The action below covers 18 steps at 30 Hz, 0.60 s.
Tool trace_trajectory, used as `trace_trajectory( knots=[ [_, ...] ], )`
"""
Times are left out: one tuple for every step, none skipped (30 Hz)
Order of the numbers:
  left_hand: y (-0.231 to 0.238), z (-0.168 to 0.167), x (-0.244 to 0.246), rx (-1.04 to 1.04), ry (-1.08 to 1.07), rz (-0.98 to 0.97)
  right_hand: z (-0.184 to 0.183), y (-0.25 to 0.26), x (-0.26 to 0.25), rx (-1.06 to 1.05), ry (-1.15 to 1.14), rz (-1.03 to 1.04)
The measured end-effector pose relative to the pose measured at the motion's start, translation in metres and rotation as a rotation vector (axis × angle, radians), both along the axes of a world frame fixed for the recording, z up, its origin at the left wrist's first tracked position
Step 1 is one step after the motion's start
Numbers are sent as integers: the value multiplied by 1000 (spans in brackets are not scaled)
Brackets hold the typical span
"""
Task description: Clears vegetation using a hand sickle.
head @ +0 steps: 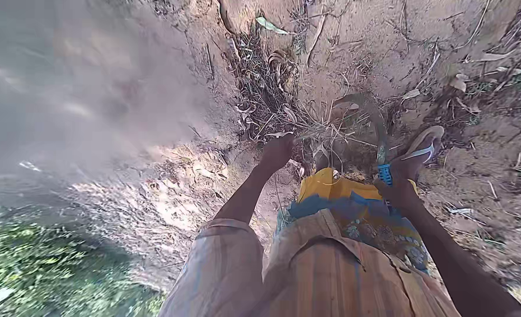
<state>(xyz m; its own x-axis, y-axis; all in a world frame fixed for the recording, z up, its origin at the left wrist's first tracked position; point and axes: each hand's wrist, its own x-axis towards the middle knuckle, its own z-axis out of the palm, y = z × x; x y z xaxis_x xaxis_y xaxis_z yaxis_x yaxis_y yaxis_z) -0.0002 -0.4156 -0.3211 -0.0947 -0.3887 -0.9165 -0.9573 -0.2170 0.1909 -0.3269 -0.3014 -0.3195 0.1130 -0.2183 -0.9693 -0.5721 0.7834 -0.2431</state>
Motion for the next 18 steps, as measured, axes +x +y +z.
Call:
trace_trajectory(
  knots=[
    [-2, 0, -1, -23, 1, -9, -15, -7, 5, 57, -25, 24],
    [-3, 0, -1, -59, 4, -15, -27, -8, 10, 116, -50, 37],
    [-5, 1, -2, -80, -4, -20, -37, -3, 14, 149, -77, 19],
    [-10, 1, -5, -88, -18, -15, -43, 2, 16, 168, -98, -26],
    [-16, 1, -9, -79, -36, -2, -44, 7, 16, 187, -106, -87],
    [-21, 0, -13, -61, -55, 10, -37, 9, 14, 220, -98, -133],
    [-24, -1, -17, -40, -64, 13, -25, 10, 9, 251, -79, -159],
    [-26, -3, -21, -29, -60, 5, -11, 8, 2, 260, -50, -148],
    [-26, -4, -24, -23, -43, -7, 5, 5, -8, 261, -19, -117],
    [-27, -3, -28, 1, -29, -38, 20, 5, -17, 260, 16, -70],
    [-28, -1, -33, 51, -27, -85, 31, 4, -26, 271, 47, -24],
    [-26, 3, -38, 124, -33, -130, 42, 7, -34, 285, 78, 4],
    [-19, 6, -43, 186, -27, -161, 53, 13, -42, 295, 106, 24],
    [-15, 10, -48, 232, -20, -163, 66, 19, -48, 292, 119, 45],
    [-12, 15, -46, 214, -4, -135, 85, 24, -54, 271, 118, 88],
    [-16, 21, -35, 133, -3, -64, 112, 26, -61, 222, 106, 124],
    [-27, 27, -13, -2, -14, 8, 136, 28, -66, 155, 88, 163],
    [-37, 35, 11, -120, -30, 49, 163, 34, -70, 148, 93, 189]
  ],
)
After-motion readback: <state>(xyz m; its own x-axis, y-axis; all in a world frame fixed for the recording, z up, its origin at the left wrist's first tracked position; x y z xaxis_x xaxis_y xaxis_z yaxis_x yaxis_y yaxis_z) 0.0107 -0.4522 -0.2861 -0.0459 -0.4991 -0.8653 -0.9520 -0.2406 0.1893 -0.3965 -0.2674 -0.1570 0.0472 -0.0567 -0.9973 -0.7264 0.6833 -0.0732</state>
